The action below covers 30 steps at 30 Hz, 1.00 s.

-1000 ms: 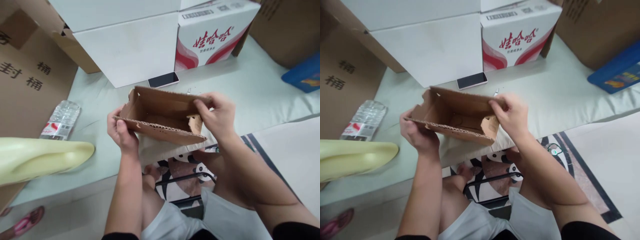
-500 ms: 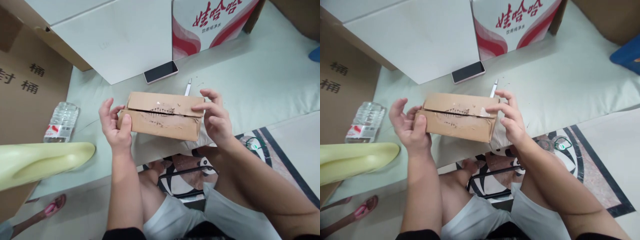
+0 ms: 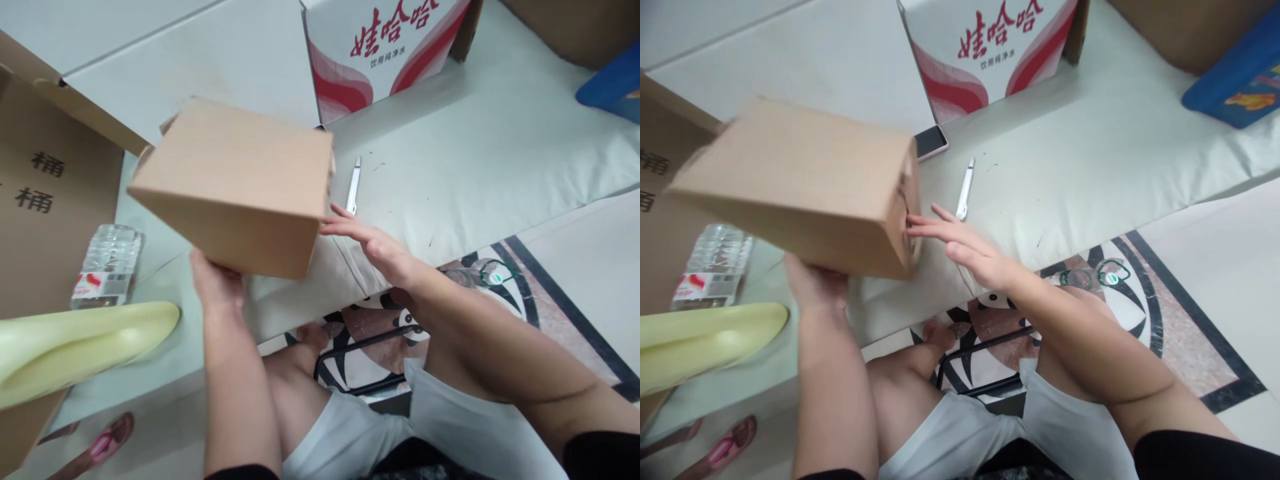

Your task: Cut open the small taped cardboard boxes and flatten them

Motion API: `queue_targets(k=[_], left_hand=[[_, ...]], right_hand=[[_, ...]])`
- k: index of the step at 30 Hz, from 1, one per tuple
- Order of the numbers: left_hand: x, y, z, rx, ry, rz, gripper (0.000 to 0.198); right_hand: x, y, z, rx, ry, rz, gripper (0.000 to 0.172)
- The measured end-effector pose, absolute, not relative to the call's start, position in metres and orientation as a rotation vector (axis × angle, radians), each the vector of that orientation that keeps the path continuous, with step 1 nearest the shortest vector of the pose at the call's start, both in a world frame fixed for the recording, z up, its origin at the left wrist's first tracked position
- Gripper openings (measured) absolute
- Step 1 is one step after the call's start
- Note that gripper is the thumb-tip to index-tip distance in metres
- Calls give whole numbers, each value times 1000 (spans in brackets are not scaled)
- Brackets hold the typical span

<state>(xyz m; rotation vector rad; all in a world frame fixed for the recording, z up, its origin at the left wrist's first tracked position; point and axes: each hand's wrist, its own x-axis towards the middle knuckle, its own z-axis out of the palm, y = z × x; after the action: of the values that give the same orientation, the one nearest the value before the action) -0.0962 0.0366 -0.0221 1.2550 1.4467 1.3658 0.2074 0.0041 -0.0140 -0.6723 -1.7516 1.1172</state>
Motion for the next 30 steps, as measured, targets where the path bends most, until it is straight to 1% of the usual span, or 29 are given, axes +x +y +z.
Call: queue_targets(k=[1, 3, 5, 6, 8, 9, 10, 12, 14, 15, 16, 17, 22, 24, 25, 28, 30], left_hand=[[-90, 33, -22, 1073, 1462, 1297, 54], [-76, 26, -22, 894, 1458, 1034, 72], [-66, 20, -25, 877, 1454, 820, 64], [-64, 19, -27, 882, 1460, 755, 55], [-63, 17, -31, 878, 1475, 733, 44], [-62, 17, -32, 871, 1470, 764, 45], [-62, 17, -32, 866, 1446, 801, 51], [-59, 16, -29, 871, 1348, 827, 74], [-54, 13, -23, 880, 1244, 772, 96], [-51, 11, -20, 881, 1209, 740, 102], [-48, 9, -18, 881, 1192, 717, 102], [-46, 7, -17, 883, 1196, 704, 97], [-47, 10, -23, 1034, 1368, 627, 54], [-49, 14, -25, 1194, 1489, 749, 44], [-50, 16, -25, 1258, 1550, 886, 43], [-49, 18, -21, 1422, 1544, 1402, 57], [-45, 16, -17, 1661, 1411, 1544, 60]], right_hand=[[207, 1, -5, -660, -1810, 1038, 59], [209, -2, 7, -702, -1845, 903, 56], [213, -3, 11, -777, -1806, 811, 58], [215, -2, 10, -807, -1790, 778, 59], [218, -2, 8, -839, -1800, 736, 59], [219, -2, 7, -841, -1822, 719, 60], [219, -2, 6, -846, -1851, 700, 61], [219, -4, 6, -892, -1915, 641, 62], [216, -7, 6, -959, -1948, 541, 58], [215, -8, 7, -987, -1935, 487, 54], [214, -10, 7, -1009, -1904, 438, 50], [213, -12, 7, -1031, -1857, 395, 47], [211, -15, 3, -1162, -1686, 331, 38], [210, -14, 0, -1071, -1721, 376, 35], [209, -14, -2, -1000, -1742, 401, 34], [206, -15, -3, -817, -1762, 459, 33], [204, -18, -2, -799, -1759, 506, 31]])
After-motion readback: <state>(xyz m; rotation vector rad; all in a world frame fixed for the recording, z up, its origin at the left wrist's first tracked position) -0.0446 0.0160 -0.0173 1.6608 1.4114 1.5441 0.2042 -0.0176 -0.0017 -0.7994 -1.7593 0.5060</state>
